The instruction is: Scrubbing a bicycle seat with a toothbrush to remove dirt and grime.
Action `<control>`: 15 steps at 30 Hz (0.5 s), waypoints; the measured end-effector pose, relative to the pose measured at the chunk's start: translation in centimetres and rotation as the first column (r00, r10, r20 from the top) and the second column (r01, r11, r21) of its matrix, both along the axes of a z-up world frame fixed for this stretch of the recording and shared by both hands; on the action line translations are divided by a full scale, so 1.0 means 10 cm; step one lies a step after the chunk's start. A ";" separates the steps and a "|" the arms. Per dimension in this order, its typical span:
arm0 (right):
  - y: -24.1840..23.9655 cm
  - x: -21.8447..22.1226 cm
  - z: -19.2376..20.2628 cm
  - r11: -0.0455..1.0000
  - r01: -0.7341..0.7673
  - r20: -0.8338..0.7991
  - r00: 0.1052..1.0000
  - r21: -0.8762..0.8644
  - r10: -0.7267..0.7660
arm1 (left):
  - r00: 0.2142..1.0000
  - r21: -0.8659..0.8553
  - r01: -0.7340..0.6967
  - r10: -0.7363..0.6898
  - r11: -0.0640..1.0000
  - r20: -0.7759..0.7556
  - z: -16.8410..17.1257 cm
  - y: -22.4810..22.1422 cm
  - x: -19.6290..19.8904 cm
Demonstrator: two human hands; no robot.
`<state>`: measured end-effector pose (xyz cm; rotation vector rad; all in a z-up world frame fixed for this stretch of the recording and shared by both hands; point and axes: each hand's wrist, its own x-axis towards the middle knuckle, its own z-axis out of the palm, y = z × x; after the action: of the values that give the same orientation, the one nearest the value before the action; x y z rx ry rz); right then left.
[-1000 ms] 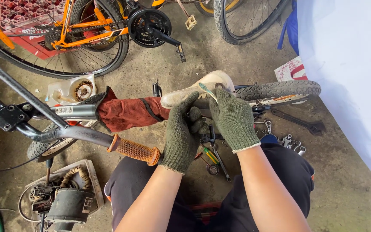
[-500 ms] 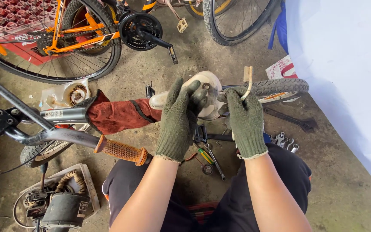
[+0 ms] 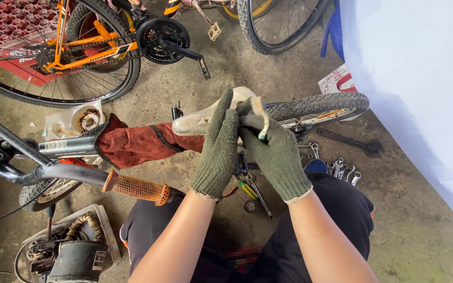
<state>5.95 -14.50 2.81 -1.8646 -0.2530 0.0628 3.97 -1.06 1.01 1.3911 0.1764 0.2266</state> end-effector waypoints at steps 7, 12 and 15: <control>0.09 -0.03 0.07 0.969 0.063 0.222 0.975 -0.239 -0.009 | 1.000 -0.013 -0.001 0.001 1.000 -0.027 0.02 -0.09 -0.04; 0.08 0.03 -0.06 0.931 0.038 0.420 0.898 -0.363 0.127 | 0.998 0.053 0.006 -0.003 0.999 -0.055 -0.03 0.06 -0.03; 0.14 0.04 0.16 0.935 -0.029 0.240 0.963 -0.354 0.121 | 0.997 0.087 0.008 -0.002 0.996 -0.074 -0.07 0.15 -0.03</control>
<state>6.32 -13.09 4.38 -2.2171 -0.5235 -0.0909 3.65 0.46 0.34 1.4880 0.2267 0.1803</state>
